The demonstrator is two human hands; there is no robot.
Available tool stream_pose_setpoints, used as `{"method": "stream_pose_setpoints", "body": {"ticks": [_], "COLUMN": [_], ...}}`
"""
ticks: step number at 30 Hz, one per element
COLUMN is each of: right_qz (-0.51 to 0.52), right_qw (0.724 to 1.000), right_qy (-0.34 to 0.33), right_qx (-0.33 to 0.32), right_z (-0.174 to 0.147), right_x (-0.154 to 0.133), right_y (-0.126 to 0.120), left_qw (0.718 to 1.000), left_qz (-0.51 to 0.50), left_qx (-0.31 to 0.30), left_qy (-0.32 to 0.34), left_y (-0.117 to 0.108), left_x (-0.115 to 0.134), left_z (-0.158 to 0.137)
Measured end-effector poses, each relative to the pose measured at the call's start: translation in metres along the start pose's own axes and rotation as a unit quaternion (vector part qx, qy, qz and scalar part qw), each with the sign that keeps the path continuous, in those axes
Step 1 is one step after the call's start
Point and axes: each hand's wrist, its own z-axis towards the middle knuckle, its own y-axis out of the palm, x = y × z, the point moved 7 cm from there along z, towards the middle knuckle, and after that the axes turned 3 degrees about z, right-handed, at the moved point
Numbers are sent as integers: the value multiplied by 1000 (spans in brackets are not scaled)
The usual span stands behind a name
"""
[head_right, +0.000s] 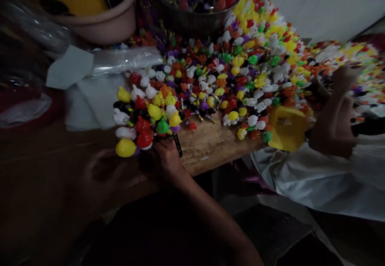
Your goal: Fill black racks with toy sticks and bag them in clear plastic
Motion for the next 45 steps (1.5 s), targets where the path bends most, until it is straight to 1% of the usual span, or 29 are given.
{"method": "stream_pose_setpoints", "body": {"ticks": [1, 2, 3, 4, 6, 7, 8, 9, 11, 13, 14, 16, 18, 20, 22, 25, 27, 29, 31, 33, 35, 37, 38, 41, 45], "right_qz": [13, 25, 35, 42, 38, 22, -3, -34, -111, -177, -202, -238, -252, -251, -237, -219, -239, -258, -247, -206, -138, -55, -14, 83, 156], "right_qw": [1000, 1000, 999, 999, 998, 997, 995, 991, 979, 963, 956, 947, 943, 938, 939, 943, 936, 932, 942, 959, 979, 987, 988, 983, 969], "right_qy": [-2, -9, -17, -23, -19, -10, 1, 11, 31, 57, 72, 110, 161, 203, 207, 199, 218, 203, 158, 123, 104, 105, 107, 105, 113], "right_qx": [-11, -14, -7, 6, 50, 76, 102, 127, 170, 196, 199, 185, 149, 127, 140, 151, 138, 156, 165, 149, 113, 109, 112, 124, 156], "right_z": [-1, -3, -5, -7, -9, -8, -4, 2, 21, 46, 59, 85, 105, 119, 128, 133, 126, 108, 77, 39, 2, -25, -33, -37, -25], "right_x": [-2, -5, -7, -9, -2, 7, 20, 35, 71, 109, 126, 158, 183, 200, 206, 203, 196, 176, 142, 105, 72, 48, 41, 30, 31], "right_y": [-1, -6, -13, -24, -55, -73, -92, -110, -145, -170, -178, -183, -176, -168, -166, -171, -177, -183, -180, -165, -141, -117, -106, -78, -61], "left_qw": [1000, 999, 996, 991, 972, 962, 955, 952, 952, 956, 957, 954, 951, 950, 952, 953, 954, 958, 958, 956, 957, 960, 961, 961, 959], "left_qz": [0, 6, 17, 28, 62, 83, 106, 128, 162, 179, 185, 197, 204, 203, 203, 209, 205, 195, 188, 182, 172, 161, 157, 155, 157], "left_qx": [27, 47, 59, 61, 62, 57, 50, 41, 23, 12, 9, 2, -4, -14, -27, -41, -50, -53, -59, -71, -91, -105, -109, -111, -112], "left_qy": [-4, 16, 58, 115, 218, 253, 272, 277, 257, 231, 224, 225, 232, 236, 229, 215, 211, 204, 209, 218, 216, 202, 198, 200, 208], "left_y": [-15, -28, -37, -42, -42, -37, -29, -21, -3, 12, 16, 22, 24, 25, 27, 24, 19, 10, 2, -2, 0, 6, 9, 17, 18], "left_x": [9, 23, 41, 61, 95, 107, 114, 117, 115, 107, 104, 100, 99, 98, 97, 98, 101, 105, 110, 111, 107, 100, 97, 91, 90], "left_z": [0, 3, 8, 15, 31, 40, 48, 56, 66, 70, 69, 68, 66, 67, 68, 72, 75, 79, 82, 82, 80, 77, 75, 73, 71]}}
